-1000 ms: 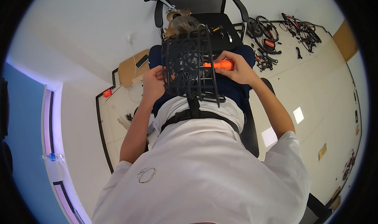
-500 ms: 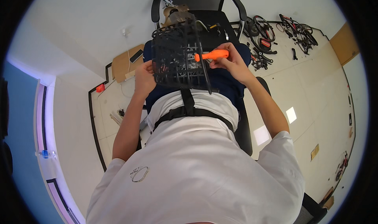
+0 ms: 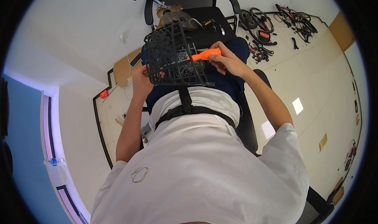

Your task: The person sits on a chair and uses an orange screwdriver to tighten screws on a black bicycle basket. They rotate the basket to access different sides and continue fastening the metal bracket to the basket frame.

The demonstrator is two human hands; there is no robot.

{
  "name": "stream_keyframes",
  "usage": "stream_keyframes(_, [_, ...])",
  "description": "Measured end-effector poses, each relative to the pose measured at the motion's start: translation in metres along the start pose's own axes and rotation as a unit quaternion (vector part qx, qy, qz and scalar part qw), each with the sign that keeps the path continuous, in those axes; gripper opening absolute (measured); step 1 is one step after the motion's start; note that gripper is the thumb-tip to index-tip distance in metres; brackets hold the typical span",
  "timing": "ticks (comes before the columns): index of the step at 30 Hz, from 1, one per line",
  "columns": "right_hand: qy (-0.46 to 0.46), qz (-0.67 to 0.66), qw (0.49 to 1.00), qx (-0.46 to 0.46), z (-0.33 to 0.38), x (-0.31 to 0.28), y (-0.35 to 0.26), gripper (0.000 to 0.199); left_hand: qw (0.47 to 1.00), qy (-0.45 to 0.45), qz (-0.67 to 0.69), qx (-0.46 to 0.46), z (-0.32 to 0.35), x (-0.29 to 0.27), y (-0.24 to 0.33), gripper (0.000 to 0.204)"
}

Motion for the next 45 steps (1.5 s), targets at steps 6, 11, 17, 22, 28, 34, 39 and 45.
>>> stream_keyframes(6, [-0.073,-0.006,0.996,0.06,0.006,-0.002,0.011,0.024,1.0,0.008,-0.021,0.012,0.005,0.003,0.007,0.015])
stream_keyframes(11, [-0.006,-0.02,1.0,-0.009,0.003,0.003,-0.006,0.024,0.997,0.051,-0.029,0.048,0.011,-0.003,0.017,0.018])
stream_keyframes(17, [-0.053,-0.059,0.996,0.043,0.007,0.003,0.006,0.026,0.992,0.1,-0.046,0.057,0.018,-0.007,0.026,0.012])
stream_keyframes(22, [-0.007,-0.133,0.989,0.057,0.007,0.01,0.011,0.029,0.991,0.11,-0.031,0.07,0.025,-0.009,0.036,0.013])
stream_keyframes(28, [0.014,-0.145,0.989,0.037,0.005,0.006,-0.001,0.028,0.991,0.092,-0.003,0.097,0.02,-0.009,0.028,0.025])
stream_keyframes(34, [-0.025,-0.193,0.978,0.079,0.007,0.011,0.01,0.027,0.987,0.133,-0.021,0.092,0.033,-0.009,0.045,0.023])
stream_keyframes(39, [0.002,-0.228,0.97,0.082,0.007,0.009,0.01,0.024,0.984,0.142,-0.043,0.095,0.032,-0.006,0.045,0.03])
stream_keyframes(45, [0.028,-0.148,0.987,0.047,0.006,0.004,-0.002,0.025,0.989,0.122,-0.019,0.075,0.029,-0.001,0.043,0.035])
Point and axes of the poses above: each hand's wrist, its own z-axis away from the middle knuckle, its own x-axis out of the palm, y = z × x, the point moved 10 cm from there along -z, towards the middle knuckle, and after that the axes turned 15 degrees about -x, right-handed, at the moved point
